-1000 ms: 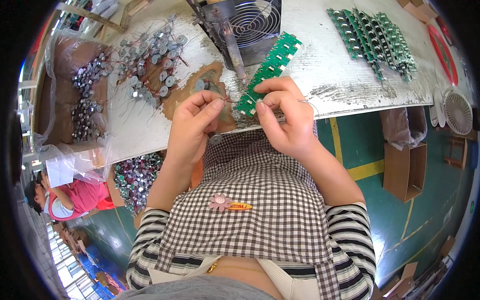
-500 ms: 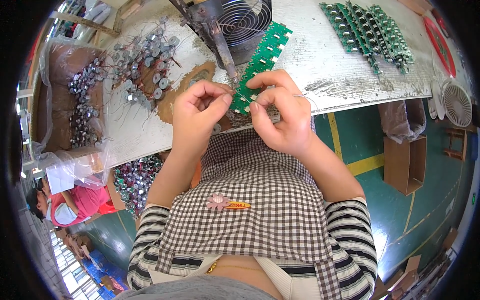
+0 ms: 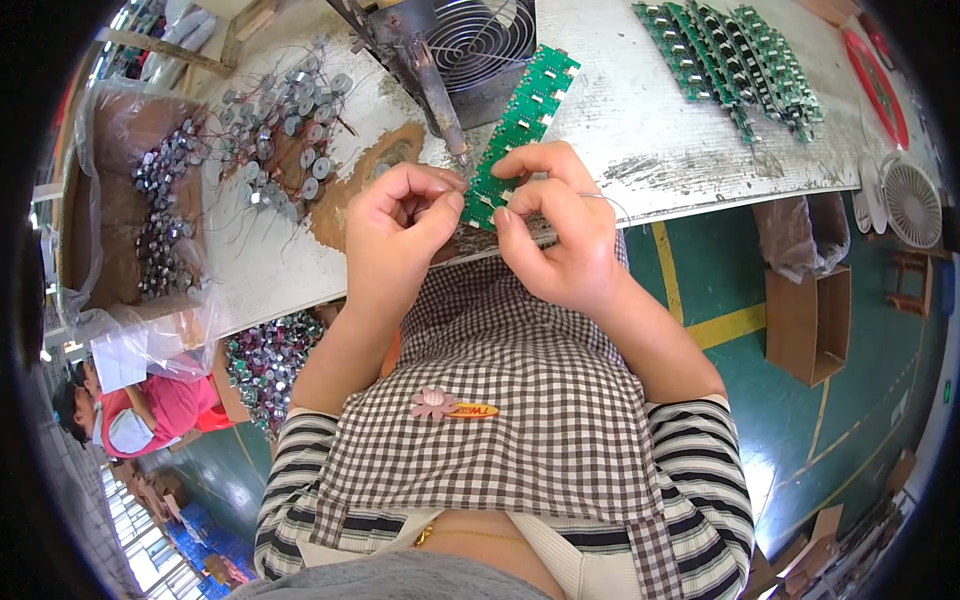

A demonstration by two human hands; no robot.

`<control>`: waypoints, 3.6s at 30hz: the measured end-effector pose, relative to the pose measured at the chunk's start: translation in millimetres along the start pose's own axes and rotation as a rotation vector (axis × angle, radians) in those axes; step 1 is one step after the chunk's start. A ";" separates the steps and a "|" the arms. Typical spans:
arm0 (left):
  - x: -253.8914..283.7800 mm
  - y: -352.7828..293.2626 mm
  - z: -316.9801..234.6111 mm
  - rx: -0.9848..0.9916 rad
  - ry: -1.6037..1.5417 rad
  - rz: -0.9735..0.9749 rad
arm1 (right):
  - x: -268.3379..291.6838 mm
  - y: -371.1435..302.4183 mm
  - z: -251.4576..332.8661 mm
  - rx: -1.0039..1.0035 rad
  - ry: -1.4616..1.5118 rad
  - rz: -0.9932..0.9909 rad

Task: The person solders small electronic components onto a green PCB board using a soldering iron and solder wire.

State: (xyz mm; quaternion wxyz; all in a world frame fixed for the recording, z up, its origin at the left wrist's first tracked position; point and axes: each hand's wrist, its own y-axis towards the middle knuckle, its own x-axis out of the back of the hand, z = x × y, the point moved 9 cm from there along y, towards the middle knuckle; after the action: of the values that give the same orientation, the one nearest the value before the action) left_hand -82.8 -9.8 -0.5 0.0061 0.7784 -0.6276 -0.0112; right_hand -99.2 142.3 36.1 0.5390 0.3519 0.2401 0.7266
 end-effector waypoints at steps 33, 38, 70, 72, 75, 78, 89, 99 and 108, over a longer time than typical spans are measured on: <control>-1.0 -2.3 -3.7 -0.087 0.075 0.014 | 7.6 -14.7 -13.7 -0.226 -0.002 -0.064; 44.3 -0.6 -59.4 -0.590 0.591 -0.164 | 5.2 -18.1 -28.3 -0.323 0.277 -0.124; 214.2 23.3 -70.5 -0.436 0.253 -0.574 | -3.2 -18.0 -33.8 -0.336 0.305 -0.089; 202.8 31.9 -75.9 -0.434 0.101 -0.456 | -2.5 -19.2 -34.8 -0.337 0.303 -0.103; 168.2 30.9 -66.7 -0.323 0.104 -0.308 | -1.1 -19.3 -34.9 -0.326 0.290 -0.108; 128.0 11.5 -38.1 -0.193 0.125 -0.234 | 0.4 -19.3 -34.9 -0.308 0.298 -0.124; 69.3 -26.1 -37.2 -0.645 1.446 -0.196 | -1.7 -17.8 -34.1 -0.304 0.318 -0.110; 70.2 -29.3 -45.9 -0.448 0.411 -0.144 | -2.1 -14.1 -32.0 -0.277 0.320 -0.068; 24.6 -17.6 16.0 0.283 -0.253 0.072 | -12.4 -2.2 -6.4 -0.112 0.031 0.065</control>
State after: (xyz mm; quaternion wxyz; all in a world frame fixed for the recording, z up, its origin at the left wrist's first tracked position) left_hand -60.9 -30.1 -17.2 -0.1817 0.7409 -0.6462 -0.0205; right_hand -100.7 131.3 27.3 0.5304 0.3175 0.1956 0.7613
